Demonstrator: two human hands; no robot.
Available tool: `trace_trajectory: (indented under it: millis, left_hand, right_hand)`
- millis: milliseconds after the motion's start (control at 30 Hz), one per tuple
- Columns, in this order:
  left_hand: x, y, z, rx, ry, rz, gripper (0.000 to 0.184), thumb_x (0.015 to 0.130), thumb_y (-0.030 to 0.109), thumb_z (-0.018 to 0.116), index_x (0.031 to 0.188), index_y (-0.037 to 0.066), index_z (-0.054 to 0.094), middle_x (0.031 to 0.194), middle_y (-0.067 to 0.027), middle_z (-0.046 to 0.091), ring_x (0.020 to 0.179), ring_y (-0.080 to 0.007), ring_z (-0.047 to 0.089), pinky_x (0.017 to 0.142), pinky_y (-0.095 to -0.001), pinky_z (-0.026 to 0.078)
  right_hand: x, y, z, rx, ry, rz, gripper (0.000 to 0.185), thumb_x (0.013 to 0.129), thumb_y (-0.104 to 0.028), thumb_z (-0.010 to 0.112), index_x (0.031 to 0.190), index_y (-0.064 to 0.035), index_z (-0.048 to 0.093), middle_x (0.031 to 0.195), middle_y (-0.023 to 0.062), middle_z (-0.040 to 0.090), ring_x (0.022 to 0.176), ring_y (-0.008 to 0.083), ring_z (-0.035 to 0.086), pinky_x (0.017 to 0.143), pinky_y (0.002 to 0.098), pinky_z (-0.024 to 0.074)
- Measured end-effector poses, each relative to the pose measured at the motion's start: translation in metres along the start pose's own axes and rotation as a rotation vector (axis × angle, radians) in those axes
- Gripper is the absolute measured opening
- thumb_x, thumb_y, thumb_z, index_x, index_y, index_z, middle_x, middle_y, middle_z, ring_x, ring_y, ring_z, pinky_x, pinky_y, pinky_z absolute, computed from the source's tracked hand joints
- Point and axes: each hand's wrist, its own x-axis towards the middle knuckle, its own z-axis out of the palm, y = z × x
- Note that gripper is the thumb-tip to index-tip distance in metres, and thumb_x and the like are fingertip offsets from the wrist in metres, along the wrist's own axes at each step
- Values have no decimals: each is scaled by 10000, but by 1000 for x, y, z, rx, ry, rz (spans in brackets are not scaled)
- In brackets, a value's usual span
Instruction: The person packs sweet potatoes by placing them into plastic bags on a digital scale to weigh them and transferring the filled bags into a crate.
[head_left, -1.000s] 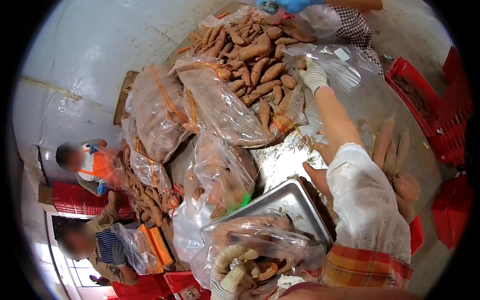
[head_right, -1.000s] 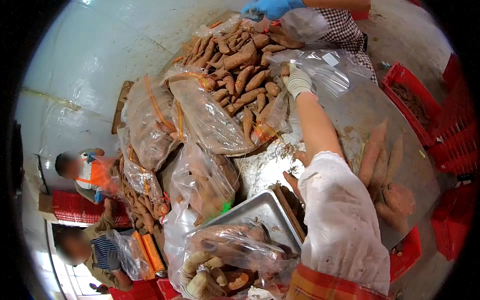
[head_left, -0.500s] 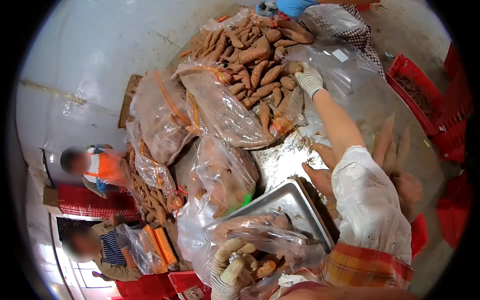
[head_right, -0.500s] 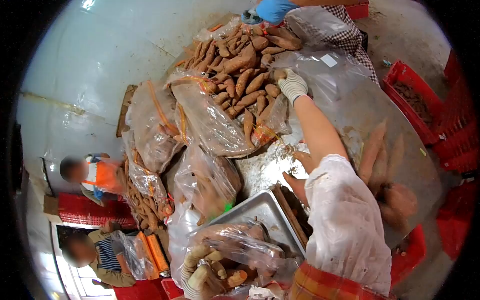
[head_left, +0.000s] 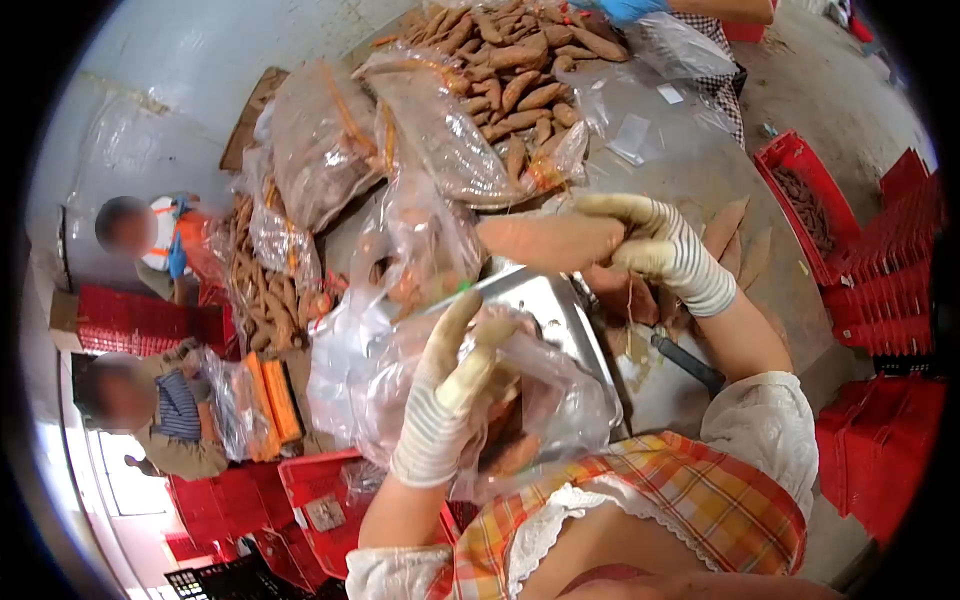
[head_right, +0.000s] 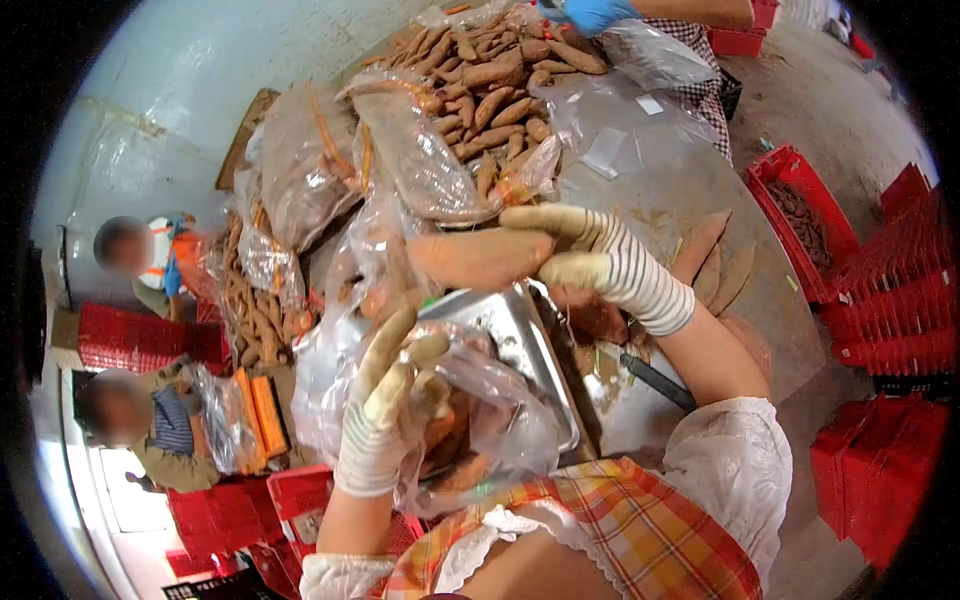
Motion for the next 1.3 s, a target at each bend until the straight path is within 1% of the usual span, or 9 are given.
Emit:
trace_trajectory:
  millis: [200, 367, 567, 933, 1000, 1100, 1133, 1233, 1300]
  left_hand:
    - [-10, -20, -14, -153, -131, 29, 563, 779, 220, 711, 1262, 68, 465, 1177, -90, 533, 871, -155, 567, 663, -250, 473]
    - [-33, -26, -21, -230, -65, 196, 634, 720, -23, 728, 1288, 52, 456, 1198, -94, 552, 1107, -213, 539, 961, -347, 438]
    - [-49, -30, -25, -6, -84, 385, 615, 742, -26, 717, 1294, 29, 454, 1239, -81, 535, 1124, -181, 530, 948, -324, 445]
    - [-46, -44, -32, 397, -16, 697, 603, 741, -52, 706, 1286, 26, 460, 1283, -103, 502, 1161, -203, 504, 976, -342, 428]
    - [-43, -49, -46, 474, -32, 782, 590, 741, -50, 707, 1275, 36, 472, 1287, -114, 500, 1165, -215, 503, 973, -344, 427]
    - [-41, -48, -50, 622, 1, 964, 498, 750, 0, 713, 1207, 47, 521, 1233, -161, 535, 1119, -271, 540, 940, -355, 441]
    - [-41, -48, -50, 697, 36, 1059, 423, 758, 48, 719, 1150, 47, 559, 1175, -198, 571, 1069, -313, 579, 910, -364, 454]
    - [-42, -49, -50, 744, -71, 1052, 474, 761, 52, 718, 1195, 65, 526, 1222, -188, 535, 1105, -296, 549, 930, -368, 440]
    - [-41, -52, -46, 733, -99, 992, 577, 748, 37, 730, 1261, 66, 467, 1265, -147, 502, 1149, -245, 510, 967, -363, 414]
  right_hand:
    - [-30, -13, 52, -600, -251, -146, 426, 781, -40, 636, 1200, -1, 563, 1140, 72, 618, 1070, 137, 556, 938, 282, 422]
    - [-45, -10, 71, -659, 15, 78, 265, 819, -80, 623, 1065, 17, 622, 905, 45, 659, 813, 104, 586, 747, 251, 475]
    - [-54, -5, 94, -1095, 118, -288, 66, 766, -58, 582, 756, -3, 617, 618, 130, 553, 565, 222, 563, 539, 302, 442]
    - [-43, -7, 84, -1501, 505, -370, 189, 747, -180, 626, 664, -12, 606, 611, 147, 554, 543, 260, 572, 523, 340, 442]
    - [-37, 0, 41, -1229, 658, -153, 300, 745, -301, 660, 882, -35, 644, 721, 135, 613, 636, 251, 605, 585, 319, 470]
    - [-37, 9, 21, -1766, 508, -779, 850, 766, -489, 656, 1383, -20, 305, 1036, 131, 619, 894, 224, 595, 755, 299, 496]
    - [-41, 11, 32, -1769, 509, -776, 850, 766, -489, 656, 1383, -20, 305, 1036, 131, 619, 894, 224, 595, 755, 299, 496]
    - [-62, 18, 100, -297, 51, 32, 750, 774, -432, 686, 1315, 6, 409, 1042, 97, 609, 913, 164, 580, 779, 268, 493]
    - [-66, 20, 109, -95, 41, 188, 626, 767, -308, 719, 1249, 12, 479, 1077, 80, 600, 973, 155, 575, 814, 267, 492]
